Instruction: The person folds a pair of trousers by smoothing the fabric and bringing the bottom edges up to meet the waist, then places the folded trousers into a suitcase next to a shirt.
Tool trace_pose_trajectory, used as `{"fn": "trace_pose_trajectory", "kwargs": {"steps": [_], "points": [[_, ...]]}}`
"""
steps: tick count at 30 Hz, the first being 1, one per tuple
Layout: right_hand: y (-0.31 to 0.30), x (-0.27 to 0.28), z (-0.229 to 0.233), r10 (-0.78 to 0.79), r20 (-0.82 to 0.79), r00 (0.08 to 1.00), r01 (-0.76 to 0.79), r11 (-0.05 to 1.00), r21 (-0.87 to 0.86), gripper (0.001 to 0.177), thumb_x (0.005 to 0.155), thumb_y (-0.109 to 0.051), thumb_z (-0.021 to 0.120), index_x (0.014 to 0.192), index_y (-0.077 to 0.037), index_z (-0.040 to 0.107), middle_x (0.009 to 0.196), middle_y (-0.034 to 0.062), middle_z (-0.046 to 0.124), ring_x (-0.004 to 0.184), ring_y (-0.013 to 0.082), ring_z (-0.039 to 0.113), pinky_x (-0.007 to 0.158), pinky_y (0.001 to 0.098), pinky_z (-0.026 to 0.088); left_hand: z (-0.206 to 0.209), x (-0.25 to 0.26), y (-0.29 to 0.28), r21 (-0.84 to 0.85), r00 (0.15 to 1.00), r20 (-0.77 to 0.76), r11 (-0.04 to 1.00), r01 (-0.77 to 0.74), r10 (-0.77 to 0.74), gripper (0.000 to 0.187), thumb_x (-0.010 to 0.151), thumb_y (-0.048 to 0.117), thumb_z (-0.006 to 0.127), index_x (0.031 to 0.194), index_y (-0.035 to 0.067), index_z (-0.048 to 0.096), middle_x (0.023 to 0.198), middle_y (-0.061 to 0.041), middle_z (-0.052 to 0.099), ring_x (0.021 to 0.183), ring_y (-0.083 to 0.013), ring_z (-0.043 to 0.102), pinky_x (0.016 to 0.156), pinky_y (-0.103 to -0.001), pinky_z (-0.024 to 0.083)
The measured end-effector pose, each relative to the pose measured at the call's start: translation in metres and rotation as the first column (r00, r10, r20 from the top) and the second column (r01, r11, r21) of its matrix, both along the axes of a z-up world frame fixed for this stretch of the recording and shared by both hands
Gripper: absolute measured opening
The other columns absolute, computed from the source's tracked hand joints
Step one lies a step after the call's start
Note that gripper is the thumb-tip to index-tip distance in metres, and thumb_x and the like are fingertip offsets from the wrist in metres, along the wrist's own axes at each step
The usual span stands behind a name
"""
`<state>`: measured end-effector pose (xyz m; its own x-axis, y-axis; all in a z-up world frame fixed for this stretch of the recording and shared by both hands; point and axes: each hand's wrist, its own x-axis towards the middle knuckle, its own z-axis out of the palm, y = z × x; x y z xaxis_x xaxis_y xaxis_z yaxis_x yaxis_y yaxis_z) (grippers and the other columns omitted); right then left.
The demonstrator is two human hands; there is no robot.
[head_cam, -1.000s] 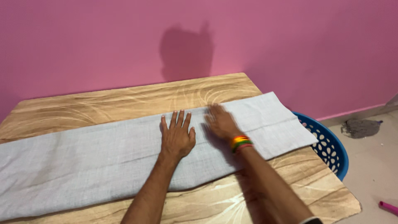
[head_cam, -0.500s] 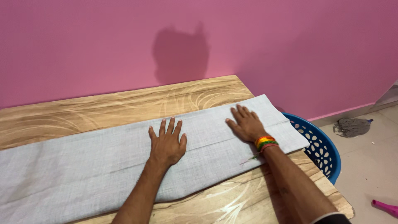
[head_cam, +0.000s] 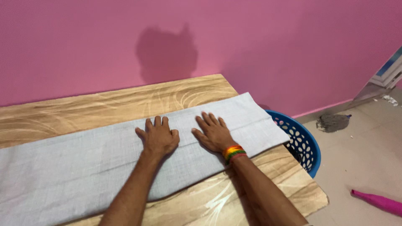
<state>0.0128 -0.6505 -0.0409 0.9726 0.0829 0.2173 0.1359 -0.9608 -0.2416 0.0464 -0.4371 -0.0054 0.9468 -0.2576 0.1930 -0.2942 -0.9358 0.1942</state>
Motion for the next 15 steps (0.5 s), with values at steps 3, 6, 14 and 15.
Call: {"fn": "trace_pose_trajectory", "kwargs": {"steps": [3,6,14,15], "points": [[-0.034,-0.006,0.004,-0.074,-0.031,0.997,0.074,0.997,-0.010,0.074,0.099,-0.063,0.034,0.159,-0.018,0.033,0.169,0.0120,0.023,0.156,0.0334,0.019,0.124,0.0541,0.014,0.006,-0.003,-0.013,0.014,0.996,0.022,0.996,-0.083,0.082,0.062,0.089,0.043,0.052,0.139,0.005,0.050,0.145,-0.016,0.045,0.140,-0.0450,0.032,0.104,-0.082,0.021],[-0.076,-0.009,0.004,-0.152,-0.070,0.986,0.150,0.988,-0.033,0.074,0.100,-0.063,0.033,0.160,-0.019,0.030,0.169,0.0113,0.019,0.156,0.0324,0.016,0.124,0.0521,0.012,0.005,0.000,-0.026,0.014,0.991,0.012,0.991,-0.135,0.134,0.064,0.089,0.043,0.053,0.140,0.004,0.048,0.145,-0.018,0.043,0.140,-0.0481,0.030,0.105,-0.083,0.019],[-0.090,0.028,-0.007,-0.295,-0.074,0.953,0.296,0.955,0.000,0.074,0.099,-0.061,0.036,0.156,-0.014,0.037,0.166,0.0161,0.026,0.154,0.0371,0.022,0.119,0.0618,0.019,-0.006,0.008,-0.047,0.044,0.979,0.014,0.978,-0.204,0.204,0.074,0.087,0.046,0.061,0.142,-0.001,0.044,0.148,-0.032,0.036,0.141,-0.0624,0.019,0.101,-0.086,0.016],[-0.074,0.037,-0.011,-0.201,0.013,0.979,0.201,0.979,0.039,0.072,0.099,-0.060,0.035,0.154,-0.014,0.040,0.166,0.0144,0.030,0.154,0.0364,0.025,0.118,0.0635,0.021,-0.006,0.006,-0.046,0.052,0.977,0.067,0.977,-0.206,0.203,0.073,0.087,0.046,0.061,0.141,-0.001,0.045,0.146,-0.033,0.038,0.139,-0.0628,0.021,0.100,-0.086,0.017]]}}
